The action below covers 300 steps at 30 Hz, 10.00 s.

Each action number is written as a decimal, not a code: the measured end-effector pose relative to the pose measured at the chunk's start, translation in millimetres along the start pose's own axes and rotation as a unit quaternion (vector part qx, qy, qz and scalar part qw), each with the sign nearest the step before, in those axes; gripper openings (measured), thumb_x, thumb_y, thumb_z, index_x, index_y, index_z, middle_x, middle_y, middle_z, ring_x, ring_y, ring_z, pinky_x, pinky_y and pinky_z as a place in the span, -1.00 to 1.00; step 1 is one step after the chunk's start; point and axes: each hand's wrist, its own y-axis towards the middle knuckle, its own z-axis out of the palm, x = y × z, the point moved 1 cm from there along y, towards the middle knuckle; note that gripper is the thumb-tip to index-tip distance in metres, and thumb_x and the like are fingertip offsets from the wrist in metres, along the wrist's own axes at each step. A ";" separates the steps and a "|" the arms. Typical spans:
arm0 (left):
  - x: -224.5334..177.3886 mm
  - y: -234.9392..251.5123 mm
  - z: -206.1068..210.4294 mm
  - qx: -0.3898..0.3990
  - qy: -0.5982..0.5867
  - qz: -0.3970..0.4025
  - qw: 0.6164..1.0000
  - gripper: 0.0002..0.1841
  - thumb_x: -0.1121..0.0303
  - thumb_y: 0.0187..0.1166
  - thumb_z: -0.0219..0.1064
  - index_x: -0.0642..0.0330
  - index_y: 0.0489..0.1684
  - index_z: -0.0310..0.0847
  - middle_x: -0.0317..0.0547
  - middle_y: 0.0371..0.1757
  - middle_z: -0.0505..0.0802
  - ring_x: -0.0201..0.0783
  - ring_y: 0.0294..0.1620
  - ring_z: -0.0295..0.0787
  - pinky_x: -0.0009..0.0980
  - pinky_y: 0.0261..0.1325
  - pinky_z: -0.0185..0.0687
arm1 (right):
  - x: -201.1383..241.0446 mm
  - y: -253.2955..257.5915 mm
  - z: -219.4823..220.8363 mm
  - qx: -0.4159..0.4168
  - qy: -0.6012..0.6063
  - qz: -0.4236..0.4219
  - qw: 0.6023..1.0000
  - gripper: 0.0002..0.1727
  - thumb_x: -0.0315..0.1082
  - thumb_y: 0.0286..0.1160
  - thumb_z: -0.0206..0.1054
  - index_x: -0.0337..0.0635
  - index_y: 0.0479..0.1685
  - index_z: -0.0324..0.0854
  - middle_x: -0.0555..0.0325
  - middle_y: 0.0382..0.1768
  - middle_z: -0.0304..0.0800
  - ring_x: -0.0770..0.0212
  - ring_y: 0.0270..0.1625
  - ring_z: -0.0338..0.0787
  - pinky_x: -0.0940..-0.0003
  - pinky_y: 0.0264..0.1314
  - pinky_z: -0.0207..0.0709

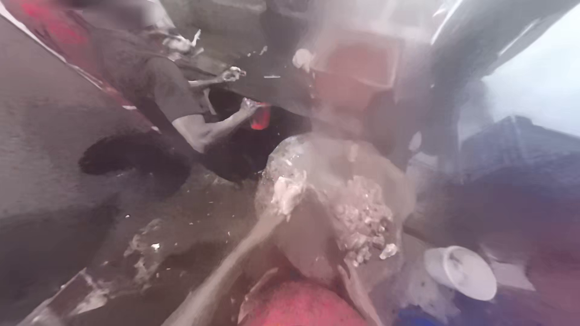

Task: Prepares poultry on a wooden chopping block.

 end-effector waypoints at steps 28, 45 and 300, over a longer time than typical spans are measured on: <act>162.2 -67.9 -131.5 -0.122 0.060 -0.171 0.976 -0.75 0.29 0.79 0.13 0.22 0.02 0.70 -0.21 -0.28 0.74 -0.42 -0.39 0.56 -0.36 -0.22 0.56 | 203.5 43.2 34.0 0.179 -0.090 -0.021 0.979 -0.47 -0.14 0.89 -0.10 -0.34 0.57 0.38 -0.13 -0.04 0.72 0.12 -0.10 0.71 0.15 0.09 0.61; 51.6 -73.6 -50.2 -0.056 -0.291 -0.080 0.952 -0.77 0.45 0.80 -0.02 0.36 0.16 0.50 0.12 0.01 0.89 0.07 0.04 0.91 -0.01 0.11 0.87 | 122.8 68.4 -18.5 -0.046 -0.019 -0.092 0.995 -0.40 0.04 0.83 -0.10 -0.35 0.34 0.51 0.00 -0.30 0.73 0.16 -0.34 0.73 0.10 -0.20 0.70; 113.3 9.1 15.0 -0.112 0.048 -0.164 0.979 -0.63 0.15 0.82 0.15 0.37 0.09 0.60 -0.07 -0.37 0.74 -0.28 -0.48 0.67 -0.29 -0.32 0.68 | 49.9 20.7 -27.8 -0.004 0.009 -0.043 0.999 -0.42 -0.09 0.85 -0.02 -0.39 0.53 0.48 -0.29 0.28 0.74 -0.08 0.36 0.75 -0.06 0.54 0.50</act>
